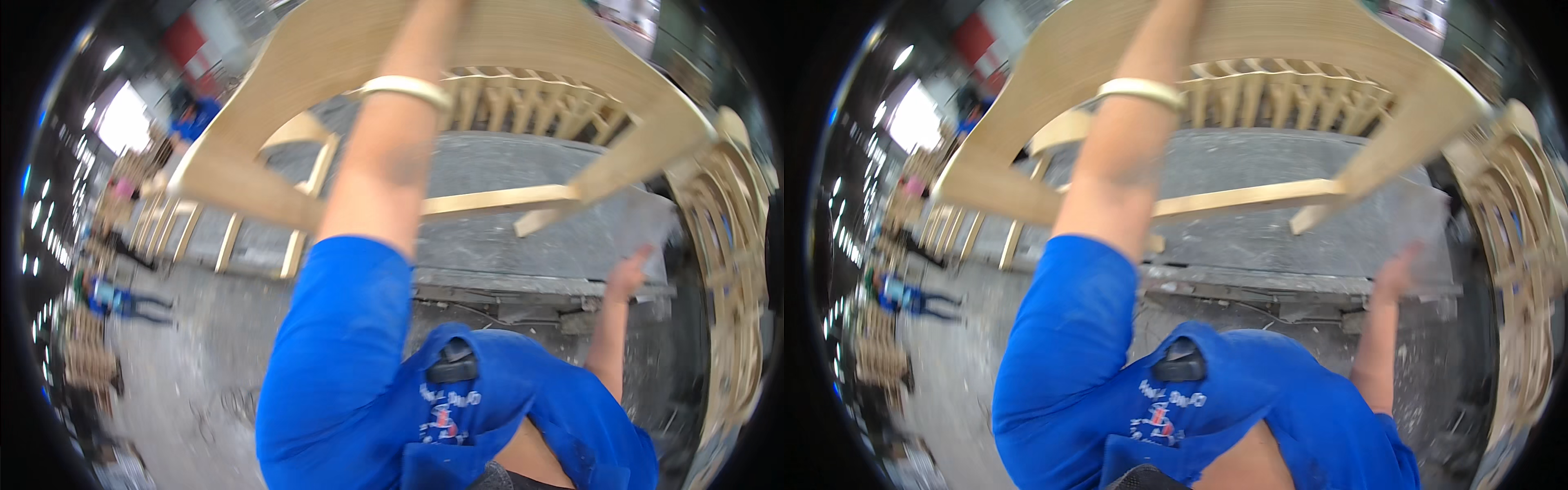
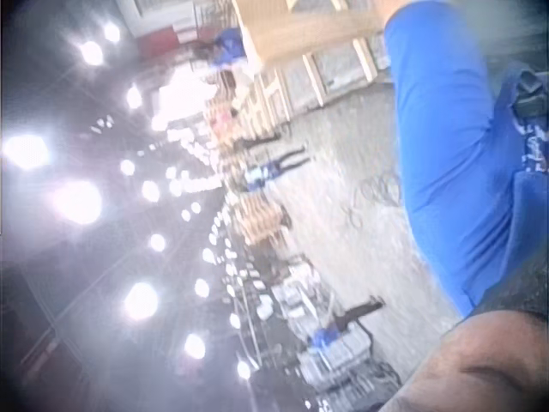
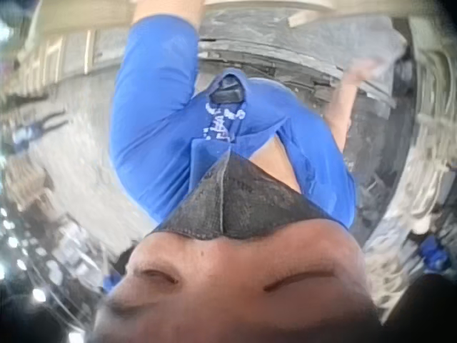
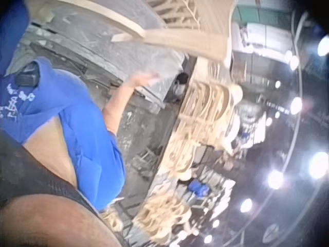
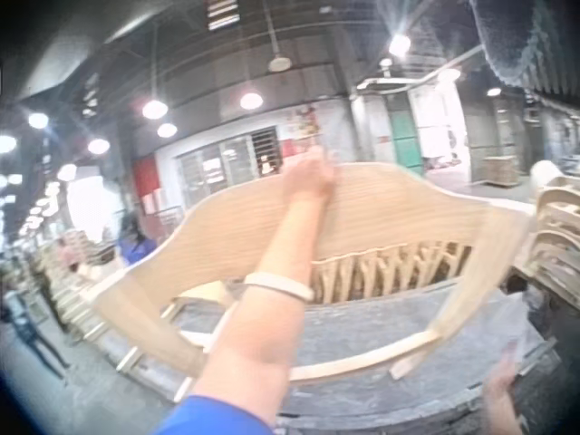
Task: The person sands the surfaces of wooden chair frames using a sanding block. They lift and rotate each chair to reach different sides, then place the finished chair onto a stack of completed units.
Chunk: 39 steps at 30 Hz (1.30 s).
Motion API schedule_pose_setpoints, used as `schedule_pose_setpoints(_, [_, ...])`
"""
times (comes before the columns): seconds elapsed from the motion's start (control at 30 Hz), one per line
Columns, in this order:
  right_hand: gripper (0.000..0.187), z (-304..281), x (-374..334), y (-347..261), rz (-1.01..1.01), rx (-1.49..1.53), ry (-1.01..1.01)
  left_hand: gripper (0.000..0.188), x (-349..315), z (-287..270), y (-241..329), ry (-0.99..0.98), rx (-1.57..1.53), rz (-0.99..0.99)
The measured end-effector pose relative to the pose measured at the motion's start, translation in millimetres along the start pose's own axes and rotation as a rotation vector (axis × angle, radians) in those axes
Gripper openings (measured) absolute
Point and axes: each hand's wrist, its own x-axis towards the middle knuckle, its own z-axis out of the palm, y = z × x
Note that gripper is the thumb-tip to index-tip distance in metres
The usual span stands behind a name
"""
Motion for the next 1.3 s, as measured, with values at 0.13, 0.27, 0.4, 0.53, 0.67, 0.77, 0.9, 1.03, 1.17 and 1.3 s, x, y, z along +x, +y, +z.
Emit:
schedule_pose_setpoints(0.13, [0.057, 0.5, 38.0, -35.8, 0.005, 0.083, -0.093, 0.041, -8.3, -11.5, 11.0, -0.032, 0.033, -0.017])
schedule_pose_setpoints(0.27, [0.052, 19.9, 57.4, -47.9, -0.096, 0.198, -0.323, 0.041, -10.7, -19.9, 16.3, -0.011, -0.014, 0.053])
schedule_pose_setpoints(0.4, [0.050, 28.5, 54.4, -42.2, -0.111, 0.100, -0.348, 0.040, -6.8, -23.2, 16.3, -0.259, 0.003, 0.034])
schedule_pose_setpoints(0.53, [0.050, 25.3, 39.4, -58.8, -0.062, 0.346, -0.371, 0.054, -1.3, -34.5, -2.4, -0.264, 0.069, -0.031])
schedule_pose_setpoints(0.67, [0.053, 22.2, 23.9, -79.9, -0.072, 0.478, -0.470, 0.054, 4.2, -47.0, -18.4, -0.278, 0.084, -0.066])
schedule_pose_setpoints(0.77, [0.055, 25.6, 15.0, -85.4, -0.118, 0.454, -0.502, 0.056, 9.0, -59.8, -44.1, -0.224, 0.069, -0.063])
schedule_pose_setpoints(0.9, [0.060, 40.7, -3.9, -94.8, -0.266, 0.436, -0.495, 0.056, 15.6, -78.4, -76.1, -0.157, 0.077, -0.083])
schedule_pose_setpoints(1.03, [0.066, 67.2, -36.3, -130.9, -0.341, 0.562, -0.667, 0.050, 18.0, -101.6, -114.3, -0.275, -0.009, -0.089])
schedule_pose_setpoints(1.17, [0.063, 97.8, -69.3, -177.5, -0.440, 0.435, -0.659, 0.060, -6.2, -126.0, -129.8, 0.077, 0.125, -0.048])
schedule_pose_setpoints(1.3, [0.055, 139.5, -104.8, -221.9, -0.515, 0.387, -0.754, 0.082, -39.0, -177.3, -98.7, -0.153, -0.623, -0.107])
